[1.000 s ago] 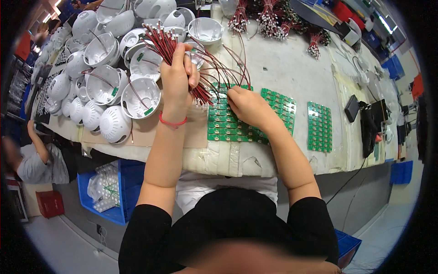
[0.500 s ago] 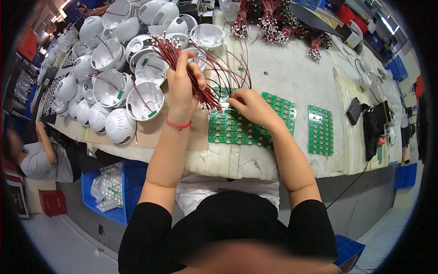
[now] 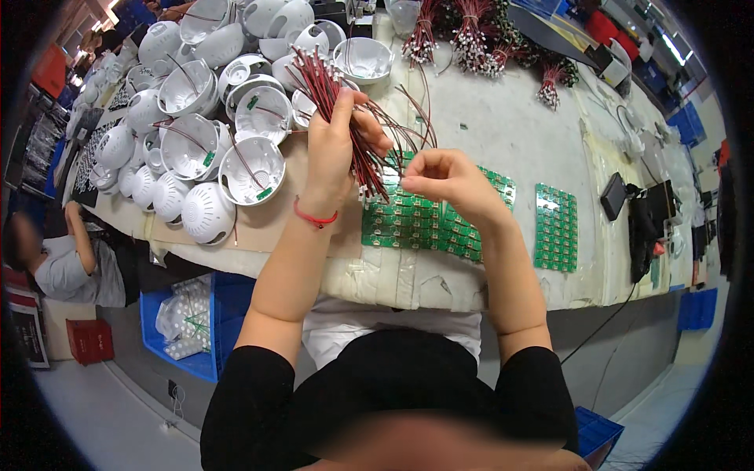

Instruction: The person inserts red wires into green circuit boards at a factory workstation. They hold a bundle of wires in one hand and use the other to place individual wires into the boards, which are arranged on a table alongside white plastic housings.

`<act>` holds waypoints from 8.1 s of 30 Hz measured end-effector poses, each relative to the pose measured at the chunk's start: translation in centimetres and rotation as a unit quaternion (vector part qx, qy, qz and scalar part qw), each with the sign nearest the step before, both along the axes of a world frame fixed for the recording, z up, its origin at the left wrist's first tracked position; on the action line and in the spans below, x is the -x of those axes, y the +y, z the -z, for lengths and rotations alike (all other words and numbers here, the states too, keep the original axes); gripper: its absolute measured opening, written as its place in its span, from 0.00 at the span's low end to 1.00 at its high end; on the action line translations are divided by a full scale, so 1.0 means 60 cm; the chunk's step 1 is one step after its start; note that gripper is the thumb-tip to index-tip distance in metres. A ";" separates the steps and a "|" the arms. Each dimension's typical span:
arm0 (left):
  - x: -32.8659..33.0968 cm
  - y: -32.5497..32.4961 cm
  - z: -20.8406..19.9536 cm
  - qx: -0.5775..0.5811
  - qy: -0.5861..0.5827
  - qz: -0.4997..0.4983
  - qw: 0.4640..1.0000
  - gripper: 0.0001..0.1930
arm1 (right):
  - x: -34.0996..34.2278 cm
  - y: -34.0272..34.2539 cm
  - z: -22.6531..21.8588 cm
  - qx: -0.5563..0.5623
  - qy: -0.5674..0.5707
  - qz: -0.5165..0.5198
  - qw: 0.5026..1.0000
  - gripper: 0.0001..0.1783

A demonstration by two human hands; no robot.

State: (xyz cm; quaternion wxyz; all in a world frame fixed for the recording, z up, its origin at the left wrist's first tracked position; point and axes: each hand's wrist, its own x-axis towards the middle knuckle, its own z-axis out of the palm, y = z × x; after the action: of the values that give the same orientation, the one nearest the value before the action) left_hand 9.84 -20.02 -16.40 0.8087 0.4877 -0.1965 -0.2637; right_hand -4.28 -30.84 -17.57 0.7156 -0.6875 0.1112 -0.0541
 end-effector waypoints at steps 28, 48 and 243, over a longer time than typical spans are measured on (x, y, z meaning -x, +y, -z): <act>-0.037 0.018 -0.002 0.055 0.053 0.042 0.996 0.11 | -0.007 -0.052 0.058 0.319 0.071 0.047 0.944 0.08; -0.070 0.041 -0.010 0.099 0.058 -0.009 0.993 0.09 | -0.006 -0.052 0.059 0.403 0.027 0.004 0.915 0.07; -0.006 0.006 0.014 0.130 0.100 -0.001 0.986 0.14 | 0.012 0.045 0.023 -0.022 0.051 0.054 0.997 0.18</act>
State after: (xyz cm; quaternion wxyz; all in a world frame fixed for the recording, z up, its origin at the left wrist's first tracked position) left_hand 10.23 -19.65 -17.27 0.8812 0.3499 -0.1467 -0.2821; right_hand -5.01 -28.14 -18.95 0.7201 -0.6663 0.1857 -0.0554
